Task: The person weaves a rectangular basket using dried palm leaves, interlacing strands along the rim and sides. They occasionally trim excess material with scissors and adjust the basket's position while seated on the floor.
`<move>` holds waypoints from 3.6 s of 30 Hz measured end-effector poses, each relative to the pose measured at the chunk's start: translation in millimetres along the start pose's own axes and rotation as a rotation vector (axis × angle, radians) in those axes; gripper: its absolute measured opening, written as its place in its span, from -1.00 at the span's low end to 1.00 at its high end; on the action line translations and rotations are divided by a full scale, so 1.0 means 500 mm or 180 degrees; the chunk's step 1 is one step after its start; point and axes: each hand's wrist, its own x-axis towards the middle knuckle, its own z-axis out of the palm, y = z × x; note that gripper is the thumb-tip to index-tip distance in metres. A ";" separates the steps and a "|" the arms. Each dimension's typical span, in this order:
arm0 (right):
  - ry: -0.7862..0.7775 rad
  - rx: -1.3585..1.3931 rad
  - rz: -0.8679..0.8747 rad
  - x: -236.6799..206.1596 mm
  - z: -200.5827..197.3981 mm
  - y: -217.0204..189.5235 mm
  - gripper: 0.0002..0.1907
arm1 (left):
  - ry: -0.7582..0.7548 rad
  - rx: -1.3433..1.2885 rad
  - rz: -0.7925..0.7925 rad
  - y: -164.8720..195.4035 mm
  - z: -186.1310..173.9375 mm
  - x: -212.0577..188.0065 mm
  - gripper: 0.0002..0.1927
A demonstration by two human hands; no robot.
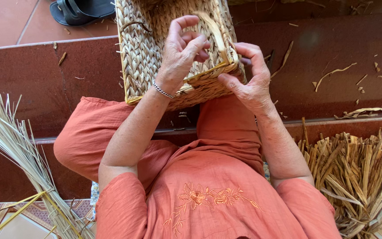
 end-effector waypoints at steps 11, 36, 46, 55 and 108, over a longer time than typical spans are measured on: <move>0.0111 0.0882 0.0133 0.014 0.028 0.042 -0.38 | -0.1177 0.3088 -0.0458 0.048 -0.167 -0.148 -0.51; -0.0285 0.0843 0.0236 0.030 -0.077 0.015 -0.50 | 0.0266 0.3251 0.1296 -0.006 -0.009 -0.141 -0.43; -0.0162 0.0996 0.0606 0.059 -0.091 0.017 -0.69 | 0.0620 0.4172 0.1435 -0.090 0.026 0.032 -0.58; 0.0013 0.1096 0.0780 0.064 -0.087 0.030 -0.69 | 0.0546 0.5522 0.1562 -0.104 -0.107 0.055 -0.93; 0.1469 0.2119 0.0022 -0.180 -0.296 0.053 -0.91 | -0.0363 -0.0823 -0.0006 -0.031 0.107 -0.031 -0.52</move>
